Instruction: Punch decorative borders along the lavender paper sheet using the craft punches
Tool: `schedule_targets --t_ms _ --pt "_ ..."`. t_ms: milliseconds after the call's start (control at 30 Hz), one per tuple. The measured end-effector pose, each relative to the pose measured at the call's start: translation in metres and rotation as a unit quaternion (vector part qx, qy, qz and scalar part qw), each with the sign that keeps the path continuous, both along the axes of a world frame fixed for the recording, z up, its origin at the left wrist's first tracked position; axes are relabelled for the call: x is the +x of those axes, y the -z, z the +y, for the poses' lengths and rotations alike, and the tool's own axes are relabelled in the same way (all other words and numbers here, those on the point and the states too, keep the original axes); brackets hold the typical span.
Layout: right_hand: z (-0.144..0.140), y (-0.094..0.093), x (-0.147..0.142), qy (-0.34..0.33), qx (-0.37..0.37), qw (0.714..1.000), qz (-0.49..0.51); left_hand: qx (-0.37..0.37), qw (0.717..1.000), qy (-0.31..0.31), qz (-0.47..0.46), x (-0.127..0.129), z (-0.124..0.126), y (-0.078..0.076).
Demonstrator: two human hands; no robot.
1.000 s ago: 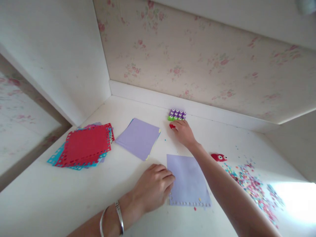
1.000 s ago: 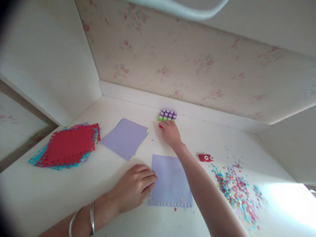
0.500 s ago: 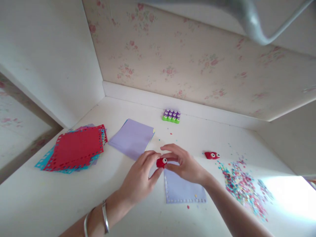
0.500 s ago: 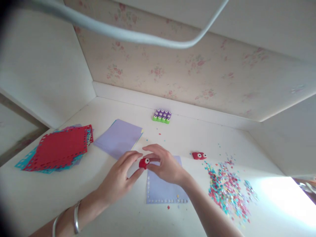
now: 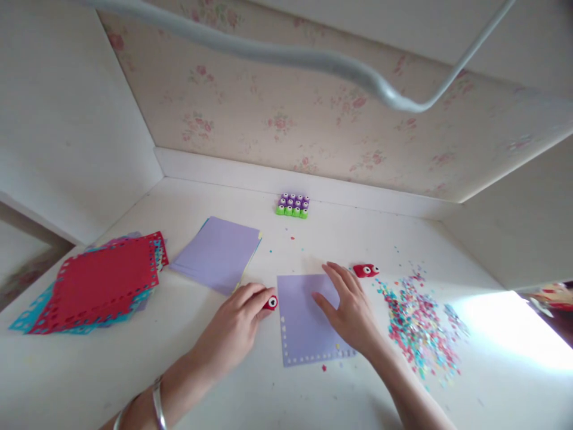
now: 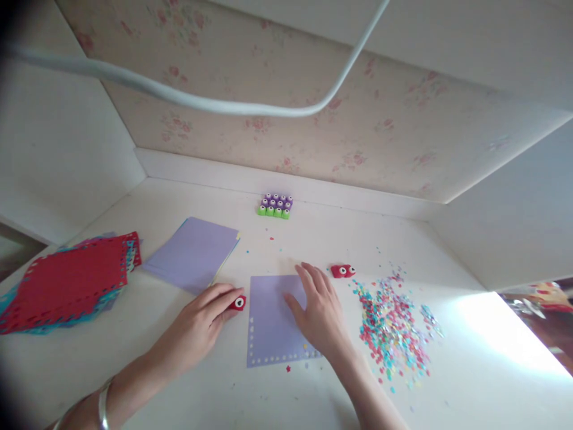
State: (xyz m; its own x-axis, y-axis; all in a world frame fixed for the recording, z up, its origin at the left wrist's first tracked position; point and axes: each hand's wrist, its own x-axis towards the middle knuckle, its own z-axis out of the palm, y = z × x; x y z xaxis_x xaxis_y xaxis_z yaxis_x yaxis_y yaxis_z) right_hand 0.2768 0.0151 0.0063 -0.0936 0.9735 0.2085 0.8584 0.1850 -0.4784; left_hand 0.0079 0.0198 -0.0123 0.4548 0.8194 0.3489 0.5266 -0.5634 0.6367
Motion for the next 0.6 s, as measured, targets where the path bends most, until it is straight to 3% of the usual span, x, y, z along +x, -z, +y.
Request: schedule_targets --t_ms 100,200,467,600 --pt "0.0 0.016 0.026 0.048 -0.019 0.993 -0.106 -0.011 1.0 0.002 0.002 -0.001 0.002 -0.001" --pt "-0.001 0.026 0.036 0.05 -0.018 0.992 -0.113 -0.035 0.999 0.008 0.002 0.001 0.002 -0.004" --pt "-0.002 0.02 0.036 0.067 0.02 0.997 -0.038 -0.022 1.0 0.012 0.014 0.002 0.002 -0.002" --pt "-0.003 0.02 0.037 0.091 0.028 0.992 -0.088 -0.023 1.0 0.013 0.007 0.003 0.002 -0.003"
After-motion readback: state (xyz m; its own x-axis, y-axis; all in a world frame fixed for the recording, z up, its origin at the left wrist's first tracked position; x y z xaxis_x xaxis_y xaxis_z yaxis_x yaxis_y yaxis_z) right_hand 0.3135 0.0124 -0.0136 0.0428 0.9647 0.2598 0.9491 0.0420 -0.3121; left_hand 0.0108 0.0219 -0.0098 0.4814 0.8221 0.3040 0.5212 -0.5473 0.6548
